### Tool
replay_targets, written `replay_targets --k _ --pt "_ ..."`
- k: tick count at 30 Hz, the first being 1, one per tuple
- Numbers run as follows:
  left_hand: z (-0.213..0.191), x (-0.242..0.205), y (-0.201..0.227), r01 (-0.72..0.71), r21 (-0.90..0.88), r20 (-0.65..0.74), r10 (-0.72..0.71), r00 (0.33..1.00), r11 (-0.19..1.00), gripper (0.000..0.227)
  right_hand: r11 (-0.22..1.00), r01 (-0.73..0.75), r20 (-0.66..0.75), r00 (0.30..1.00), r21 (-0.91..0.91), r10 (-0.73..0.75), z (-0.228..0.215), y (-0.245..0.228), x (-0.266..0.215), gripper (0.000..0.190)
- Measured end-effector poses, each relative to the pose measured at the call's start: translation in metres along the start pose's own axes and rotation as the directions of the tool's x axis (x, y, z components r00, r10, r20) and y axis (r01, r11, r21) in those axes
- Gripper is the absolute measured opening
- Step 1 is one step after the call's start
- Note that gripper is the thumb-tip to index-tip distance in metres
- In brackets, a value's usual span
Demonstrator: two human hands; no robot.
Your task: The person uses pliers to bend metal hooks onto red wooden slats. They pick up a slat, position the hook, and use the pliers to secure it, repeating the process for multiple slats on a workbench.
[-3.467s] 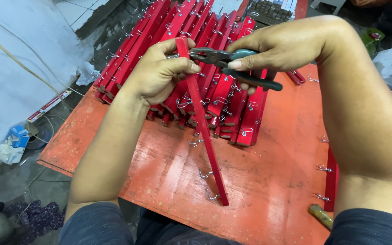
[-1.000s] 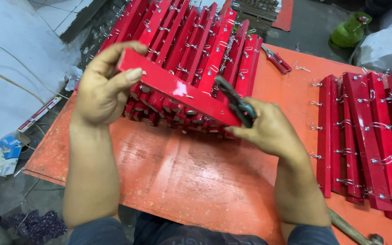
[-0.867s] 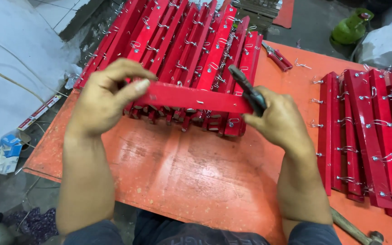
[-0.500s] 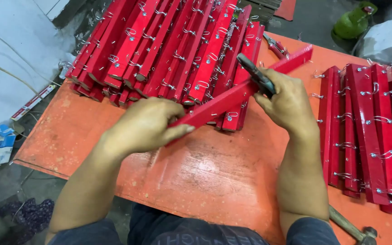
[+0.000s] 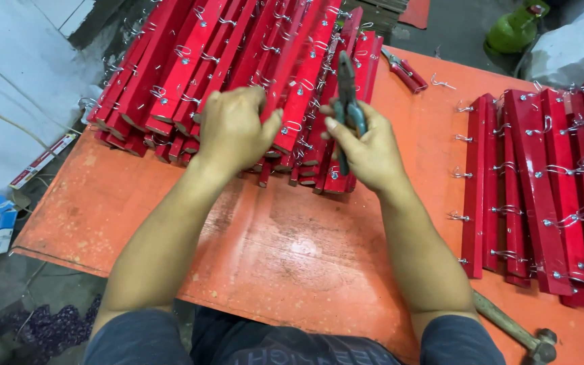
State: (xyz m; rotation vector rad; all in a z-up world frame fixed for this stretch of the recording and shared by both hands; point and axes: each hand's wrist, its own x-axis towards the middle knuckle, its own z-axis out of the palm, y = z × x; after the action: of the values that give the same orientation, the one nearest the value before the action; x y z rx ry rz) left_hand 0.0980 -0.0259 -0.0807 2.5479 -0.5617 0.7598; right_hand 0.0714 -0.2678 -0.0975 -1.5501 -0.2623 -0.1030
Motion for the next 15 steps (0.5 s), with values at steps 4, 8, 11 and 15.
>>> replay_targets --k 4,8,11,15 --pt "0.014 0.015 -0.02 0.049 0.099 -0.003 -0.049 0.999 0.994 0.028 0.996 -0.007 0.034 0.999 -0.086 0.01 0.017 -0.023 -0.007 0.03" --pt "0.009 0.021 -0.024 0.116 0.148 0.074 -0.128 0.989 0.982 0.023 0.962 -0.077 0.034 0.995 -0.261 0.089 0.025 -0.02 -0.006 0.025" --pt "0.011 0.022 -0.03 0.145 0.179 0.101 -0.164 0.981 0.973 0.023 0.935 -0.111 0.024 0.992 -0.338 0.126 0.03 -0.02 -0.006 0.022" --pt "0.015 0.022 -0.033 0.17 0.203 0.11 -0.195 0.975 0.964 0.025 0.914 -0.129 0.021 0.989 -0.385 0.148 0.031 -0.024 -0.007 0.019"
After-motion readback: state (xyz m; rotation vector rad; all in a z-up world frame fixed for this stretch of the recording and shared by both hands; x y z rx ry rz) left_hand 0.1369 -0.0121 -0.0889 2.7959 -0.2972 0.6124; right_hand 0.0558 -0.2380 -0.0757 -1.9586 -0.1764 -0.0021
